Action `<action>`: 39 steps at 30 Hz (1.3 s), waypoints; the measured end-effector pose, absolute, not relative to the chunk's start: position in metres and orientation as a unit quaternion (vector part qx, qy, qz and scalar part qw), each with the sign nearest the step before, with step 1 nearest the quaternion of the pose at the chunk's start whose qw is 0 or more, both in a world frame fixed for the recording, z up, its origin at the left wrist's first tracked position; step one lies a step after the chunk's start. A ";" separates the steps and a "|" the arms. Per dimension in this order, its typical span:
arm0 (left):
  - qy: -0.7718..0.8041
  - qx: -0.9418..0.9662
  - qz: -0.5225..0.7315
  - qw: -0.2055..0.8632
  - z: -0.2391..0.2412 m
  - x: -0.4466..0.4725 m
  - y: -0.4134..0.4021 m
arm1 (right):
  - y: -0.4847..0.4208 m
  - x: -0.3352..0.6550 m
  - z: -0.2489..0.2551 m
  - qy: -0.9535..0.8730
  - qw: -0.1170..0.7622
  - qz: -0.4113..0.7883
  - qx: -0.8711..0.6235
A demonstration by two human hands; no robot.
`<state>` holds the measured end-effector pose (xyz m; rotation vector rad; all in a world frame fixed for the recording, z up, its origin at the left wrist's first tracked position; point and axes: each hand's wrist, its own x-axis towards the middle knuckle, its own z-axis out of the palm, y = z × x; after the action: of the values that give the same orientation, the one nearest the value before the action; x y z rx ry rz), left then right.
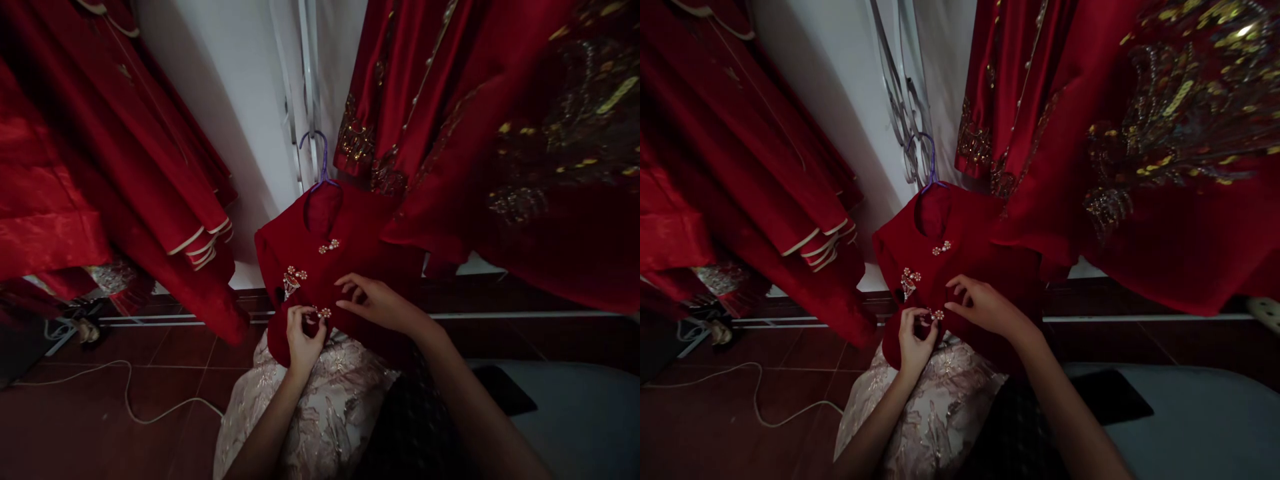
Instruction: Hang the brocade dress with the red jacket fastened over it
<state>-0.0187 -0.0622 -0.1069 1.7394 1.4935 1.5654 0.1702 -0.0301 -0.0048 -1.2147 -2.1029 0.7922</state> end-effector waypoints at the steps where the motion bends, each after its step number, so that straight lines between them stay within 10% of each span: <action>1: 0.531 0.619 0.549 0.182 -0.107 -0.019 -0.062 | -0.030 0.172 -0.003 -0.783 0.285 0.308 -0.458; 21: 0.525 0.578 0.553 0.290 -0.116 -0.019 -0.063 | -0.014 0.151 -0.057 -0.789 0.243 0.367 -0.428; 39: 0.368 0.280 0.647 0.607 -0.060 -0.026 0.004 | -0.029 0.165 -0.010 -0.784 0.209 0.469 -0.349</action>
<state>-0.0260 0.0037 -0.0598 0.6465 0.8511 1.4953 0.1653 -0.0291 -0.0095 -0.9699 -2.1800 1.3050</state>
